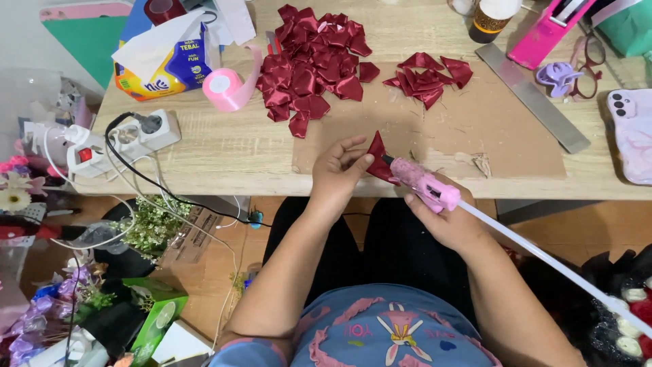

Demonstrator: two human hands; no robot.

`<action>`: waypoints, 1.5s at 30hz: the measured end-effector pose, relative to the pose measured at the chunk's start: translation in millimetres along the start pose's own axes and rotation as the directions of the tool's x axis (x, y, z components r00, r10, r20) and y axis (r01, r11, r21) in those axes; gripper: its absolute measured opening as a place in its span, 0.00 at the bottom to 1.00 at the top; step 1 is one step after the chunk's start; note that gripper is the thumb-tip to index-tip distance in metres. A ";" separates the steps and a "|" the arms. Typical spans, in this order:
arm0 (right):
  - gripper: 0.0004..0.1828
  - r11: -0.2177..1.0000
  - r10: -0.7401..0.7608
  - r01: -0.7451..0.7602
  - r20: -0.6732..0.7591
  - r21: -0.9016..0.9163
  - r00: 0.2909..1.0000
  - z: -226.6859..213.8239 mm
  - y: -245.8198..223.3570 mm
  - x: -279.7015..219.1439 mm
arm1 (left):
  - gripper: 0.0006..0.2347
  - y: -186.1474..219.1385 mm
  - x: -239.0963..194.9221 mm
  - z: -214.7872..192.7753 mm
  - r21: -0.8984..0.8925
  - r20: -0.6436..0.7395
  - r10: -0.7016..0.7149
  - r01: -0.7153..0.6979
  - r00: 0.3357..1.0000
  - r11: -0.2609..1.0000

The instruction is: The person folds red satin pieces into petal shapes and secures them with a hot glue gun. They repeatedly pick up satin pieces, fold them, apply glue, and press the edges together to form individual petals, placing finished pieces on the table.

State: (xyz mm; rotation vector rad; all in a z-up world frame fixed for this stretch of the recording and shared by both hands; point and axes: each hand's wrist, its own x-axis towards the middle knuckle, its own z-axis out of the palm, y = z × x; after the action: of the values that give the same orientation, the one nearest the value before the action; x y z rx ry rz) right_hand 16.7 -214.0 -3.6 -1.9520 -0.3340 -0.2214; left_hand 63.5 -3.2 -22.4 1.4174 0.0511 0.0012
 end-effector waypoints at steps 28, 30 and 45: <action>0.11 0.961 -0.122 0.101 -0.068 -0.256 0.990 9.0 28.3 -4.8 | 0.18 -16.6 -10.0 -6.4 0.123 0.030 0.131 -0.133 0.991 0.983; 0.10 0.962 -0.126 0.109 -0.052 -0.252 0.991 6.9 19.2 -2.4 | 0.18 -20.0 -8.2 -7.4 0.103 0.038 0.144 -0.147 0.989 0.984; 0.11 0.985 -0.085 0.083 -0.013 -0.150 0.996 2.2 23.4 -17.3 | 0.18 -36.4 1.3 -20.6 -0.112 -0.078 0.116 -0.124 0.990 0.986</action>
State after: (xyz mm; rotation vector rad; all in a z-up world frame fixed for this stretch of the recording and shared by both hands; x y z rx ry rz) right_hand 8.2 -222.8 -30.0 -2.0839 -0.3969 -0.3286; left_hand 62.9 11.6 -61.6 1.3016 0.0235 0.1524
